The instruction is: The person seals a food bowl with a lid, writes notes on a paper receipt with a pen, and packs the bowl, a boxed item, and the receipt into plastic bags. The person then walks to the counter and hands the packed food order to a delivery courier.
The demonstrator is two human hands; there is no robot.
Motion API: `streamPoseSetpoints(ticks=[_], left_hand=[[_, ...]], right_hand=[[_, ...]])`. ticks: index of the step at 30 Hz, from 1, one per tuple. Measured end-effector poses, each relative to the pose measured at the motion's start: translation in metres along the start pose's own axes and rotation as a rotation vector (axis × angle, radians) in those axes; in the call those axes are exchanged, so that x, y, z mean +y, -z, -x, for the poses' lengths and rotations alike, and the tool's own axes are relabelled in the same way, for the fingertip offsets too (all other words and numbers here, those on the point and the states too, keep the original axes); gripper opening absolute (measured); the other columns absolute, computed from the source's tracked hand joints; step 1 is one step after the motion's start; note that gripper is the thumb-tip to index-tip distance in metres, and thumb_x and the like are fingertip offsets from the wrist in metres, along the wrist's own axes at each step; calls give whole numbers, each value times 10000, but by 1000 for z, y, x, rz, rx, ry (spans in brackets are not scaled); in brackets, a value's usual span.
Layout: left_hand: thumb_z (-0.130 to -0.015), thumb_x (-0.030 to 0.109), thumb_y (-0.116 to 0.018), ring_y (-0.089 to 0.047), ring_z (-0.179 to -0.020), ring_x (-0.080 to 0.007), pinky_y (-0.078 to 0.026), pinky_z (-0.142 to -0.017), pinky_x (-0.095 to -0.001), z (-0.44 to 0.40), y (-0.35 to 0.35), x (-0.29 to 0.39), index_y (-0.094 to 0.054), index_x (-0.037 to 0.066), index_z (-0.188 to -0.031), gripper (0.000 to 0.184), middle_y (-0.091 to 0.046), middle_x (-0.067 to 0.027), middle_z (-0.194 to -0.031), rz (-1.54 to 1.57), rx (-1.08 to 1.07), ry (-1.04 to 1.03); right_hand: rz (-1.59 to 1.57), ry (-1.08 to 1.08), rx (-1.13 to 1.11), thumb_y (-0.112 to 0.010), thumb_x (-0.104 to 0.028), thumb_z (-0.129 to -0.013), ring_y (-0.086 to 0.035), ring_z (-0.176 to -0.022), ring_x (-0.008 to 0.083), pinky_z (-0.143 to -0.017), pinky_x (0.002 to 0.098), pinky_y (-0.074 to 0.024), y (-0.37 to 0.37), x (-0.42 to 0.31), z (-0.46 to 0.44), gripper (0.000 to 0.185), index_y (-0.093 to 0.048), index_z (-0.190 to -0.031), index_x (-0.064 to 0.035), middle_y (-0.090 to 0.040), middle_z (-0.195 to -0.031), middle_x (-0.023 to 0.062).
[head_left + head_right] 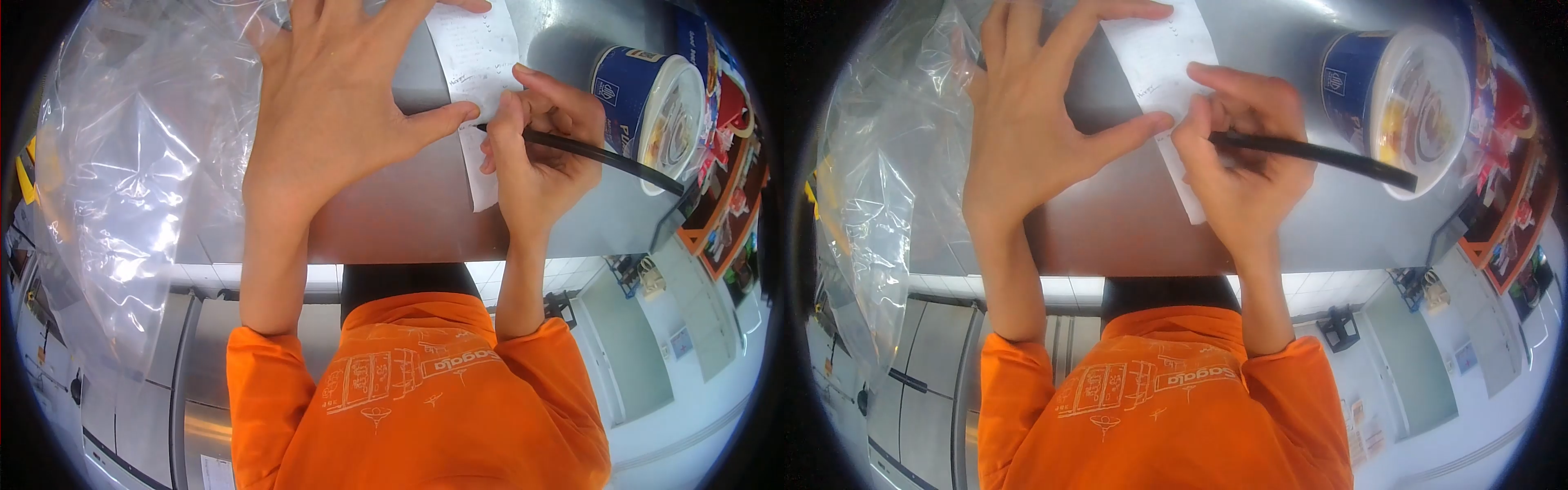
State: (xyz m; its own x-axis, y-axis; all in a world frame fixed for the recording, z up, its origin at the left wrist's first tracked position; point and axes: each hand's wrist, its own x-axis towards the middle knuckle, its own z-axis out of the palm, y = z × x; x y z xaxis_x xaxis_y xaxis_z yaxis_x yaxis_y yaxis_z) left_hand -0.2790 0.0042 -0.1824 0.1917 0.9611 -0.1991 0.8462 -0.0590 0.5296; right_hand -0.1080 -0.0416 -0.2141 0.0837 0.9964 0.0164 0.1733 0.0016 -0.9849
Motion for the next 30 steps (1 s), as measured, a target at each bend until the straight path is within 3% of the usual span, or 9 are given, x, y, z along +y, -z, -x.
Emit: streamPoseSetpoints(ticks=[3,6,9,12,15,18,30], left_hand=[[-590,292,-869,-156,-1460,-445,-357,-1012,-643,1,-14,-13,-639,268,-1167,622,-278,-151,-1559,0,136,-107],[-585,284,-869,-169,-1457,-443,-369,-996,-635,1,-1,1,-644,263,-1162,620,-282,-154,-1557,9,23,-12],[-582,285,-869,-177,-1455,-443,-374,-986,-628,1,-14,-13,-646,262,-1159,619,-285,-153,-1556,21,137,-95],[-580,294,-868,-174,-1454,-447,-369,-989,-631,1,-2,-1,-645,265,-1164,626,-287,-154,-1555,22,47,-36],[-578,302,-866,-174,-1452,-451,-361,-994,-635,1,-17,-13,-645,266,-1165,628,-286,-155,-1555,-21,150,-110],[-578,303,-865,-176,-1450,-455,-356,-995,-640,1,-3,-1,-645,266,-1164,627,-286,-159,-1553,-18,41,-25],[-568,293,-870,-180,-1452,-451,-359,-983,-644,2,-4,-2,-647,263,-1160,634,-276,-163,-1563,-5,48,-28]], right_hand=[[-29,34,35,-643,126,-813,-534,-584,20,-543,144,-375,-3,1,0,327,-620,-1110,-10,-601,-732,-6],[55,59,23,-649,119,-813,-525,-603,13,-556,142,-375,0,3,0,331,-624,-1116,-15,-590,-742,-17],[23,55,66,-652,114,-814,-513,-615,8,-569,140,-372,-1,6,1,336,-627,-1121,-19,-577,-750,-23],[5,27,39,-654,109,-816,-510,-626,8,-583,140,-375,-1,2,1,340,-626,-1130,-19,-571,-755,-28],[55,54,12,-653,108,-819,-515,-639,9,-589,139,-377,2,5,0,342,-623,-1136,-18,-573,-756,-29],[31,42,44,-654,105,-823,-514,-645,9,-590,142,-380,0,4,1,341,-620,-1139,-18,-573,-761,-28],[-14,14,58,-631,117,-831,-510,-679,10,-616,142,-390,-3,3,0,318,-624,-1124,-6,-583,-830,-17]])
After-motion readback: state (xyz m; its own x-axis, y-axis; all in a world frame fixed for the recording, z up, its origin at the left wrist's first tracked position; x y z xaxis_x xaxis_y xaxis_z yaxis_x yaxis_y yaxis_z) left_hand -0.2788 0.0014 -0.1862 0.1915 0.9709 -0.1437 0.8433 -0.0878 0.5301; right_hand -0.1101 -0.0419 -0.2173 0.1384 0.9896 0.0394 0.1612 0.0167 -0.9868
